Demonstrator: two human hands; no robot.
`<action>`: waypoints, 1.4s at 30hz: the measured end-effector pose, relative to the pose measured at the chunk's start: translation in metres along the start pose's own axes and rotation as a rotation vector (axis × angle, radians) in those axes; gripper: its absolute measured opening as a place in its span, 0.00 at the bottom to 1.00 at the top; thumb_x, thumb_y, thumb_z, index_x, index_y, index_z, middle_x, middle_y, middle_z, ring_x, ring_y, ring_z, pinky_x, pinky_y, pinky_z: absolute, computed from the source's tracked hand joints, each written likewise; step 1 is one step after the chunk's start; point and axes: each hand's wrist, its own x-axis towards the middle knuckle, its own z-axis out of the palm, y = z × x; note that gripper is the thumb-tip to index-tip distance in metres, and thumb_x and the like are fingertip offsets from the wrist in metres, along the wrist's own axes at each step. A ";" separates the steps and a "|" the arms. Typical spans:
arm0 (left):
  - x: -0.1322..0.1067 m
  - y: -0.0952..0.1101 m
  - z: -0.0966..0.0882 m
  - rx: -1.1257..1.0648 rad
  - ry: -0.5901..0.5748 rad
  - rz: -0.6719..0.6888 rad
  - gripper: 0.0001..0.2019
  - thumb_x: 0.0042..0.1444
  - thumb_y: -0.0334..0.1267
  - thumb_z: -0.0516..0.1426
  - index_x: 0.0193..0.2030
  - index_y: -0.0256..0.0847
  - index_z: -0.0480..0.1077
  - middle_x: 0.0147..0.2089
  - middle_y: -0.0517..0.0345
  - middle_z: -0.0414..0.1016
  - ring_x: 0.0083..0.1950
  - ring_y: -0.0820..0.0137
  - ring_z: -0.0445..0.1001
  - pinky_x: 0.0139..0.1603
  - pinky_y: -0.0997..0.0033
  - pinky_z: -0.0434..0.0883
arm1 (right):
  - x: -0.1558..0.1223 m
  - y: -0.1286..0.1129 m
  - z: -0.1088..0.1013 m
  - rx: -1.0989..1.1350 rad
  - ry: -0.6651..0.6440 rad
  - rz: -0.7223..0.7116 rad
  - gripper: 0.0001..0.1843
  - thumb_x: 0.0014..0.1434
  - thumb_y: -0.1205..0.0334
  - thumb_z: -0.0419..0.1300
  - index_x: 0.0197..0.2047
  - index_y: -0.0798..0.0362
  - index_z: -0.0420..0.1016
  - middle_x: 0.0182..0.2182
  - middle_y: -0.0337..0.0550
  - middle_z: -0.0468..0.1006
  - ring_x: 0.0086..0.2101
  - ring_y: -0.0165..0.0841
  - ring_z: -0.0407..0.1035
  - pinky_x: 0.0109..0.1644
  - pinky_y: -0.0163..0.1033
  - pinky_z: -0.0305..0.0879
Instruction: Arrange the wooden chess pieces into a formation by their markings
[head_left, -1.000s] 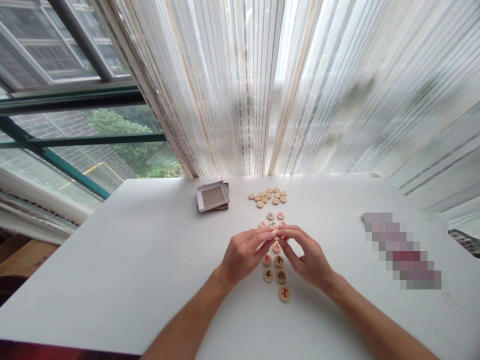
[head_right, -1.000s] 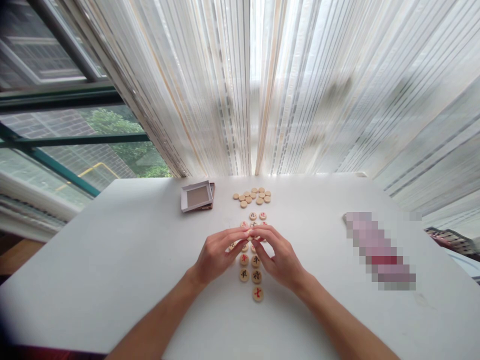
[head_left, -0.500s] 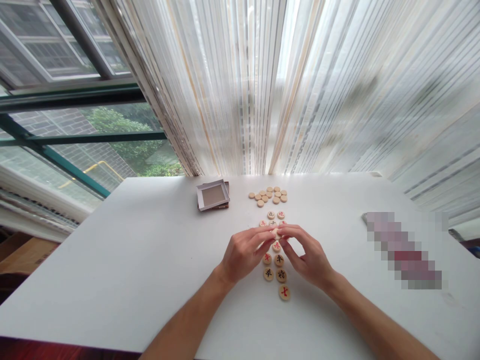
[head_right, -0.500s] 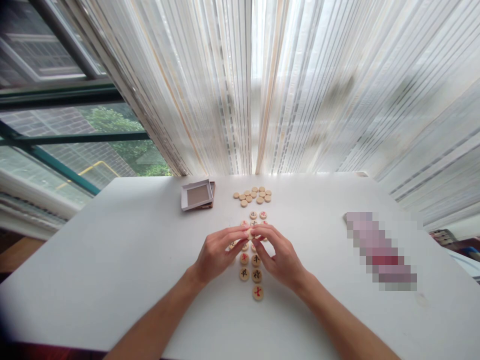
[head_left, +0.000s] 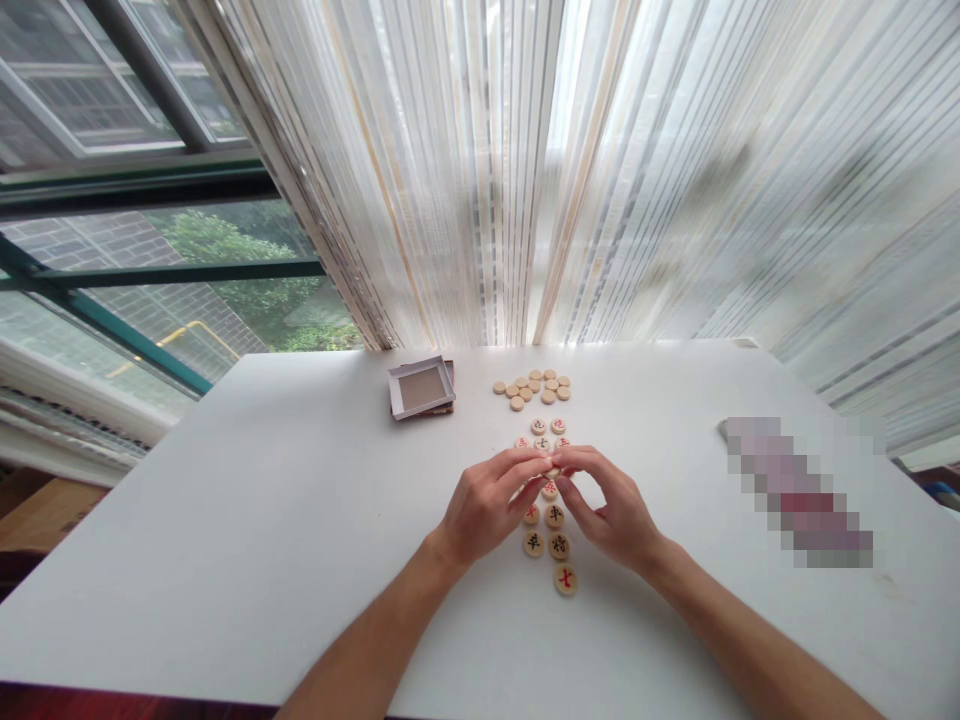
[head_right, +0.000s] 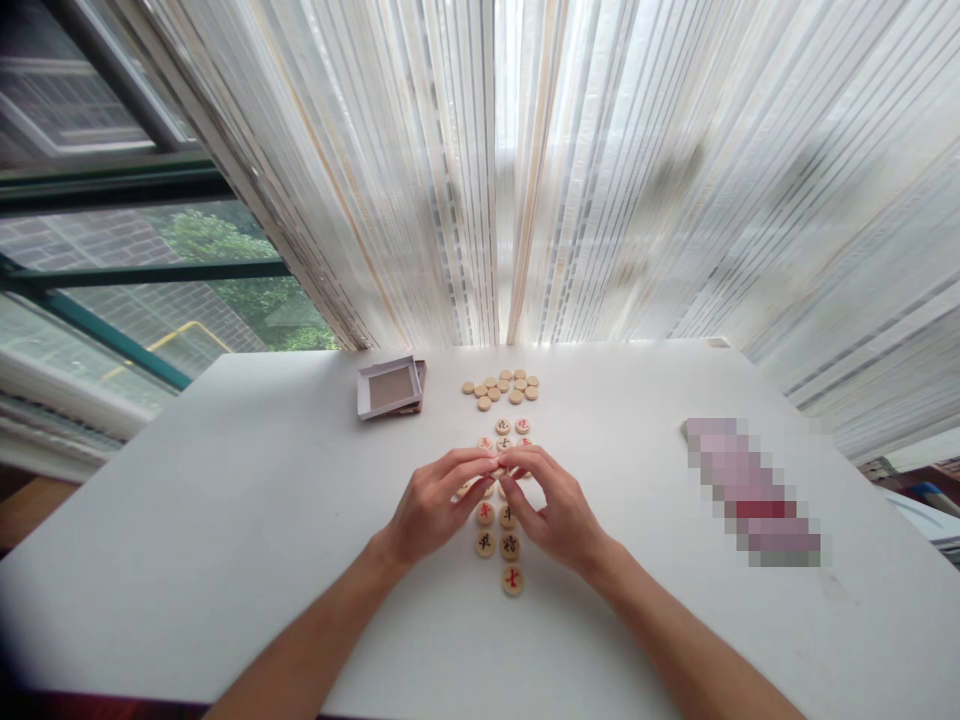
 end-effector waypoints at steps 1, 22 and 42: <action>0.000 0.000 0.000 0.001 -0.001 -0.001 0.14 0.64 0.30 0.58 0.56 0.43 0.70 0.52 0.52 0.79 0.52 0.67 0.80 0.52 0.67 0.80 | 0.000 0.000 0.000 0.000 0.001 0.003 0.15 0.65 0.70 0.57 0.54 0.48 0.70 0.45 0.47 0.78 0.43 0.38 0.75 0.45 0.45 0.77; -0.005 0.000 0.003 -0.032 -0.008 0.004 0.13 0.64 0.32 0.58 0.55 0.43 0.70 0.47 0.53 0.82 0.46 0.68 0.82 0.47 0.67 0.80 | -0.001 -0.001 0.000 -0.025 0.023 0.086 0.05 0.68 0.62 0.56 0.47 0.48 0.71 0.37 0.44 0.80 0.35 0.35 0.77 0.39 0.40 0.77; 0.002 0.009 0.000 -0.508 -0.081 -0.402 0.14 0.65 0.35 0.57 0.57 0.42 0.72 0.47 0.51 0.77 0.39 0.71 0.80 0.40 0.71 0.80 | -0.005 0.002 0.000 0.059 -0.016 0.113 0.15 0.64 0.68 0.59 0.54 0.48 0.67 0.40 0.45 0.79 0.37 0.35 0.77 0.43 0.42 0.76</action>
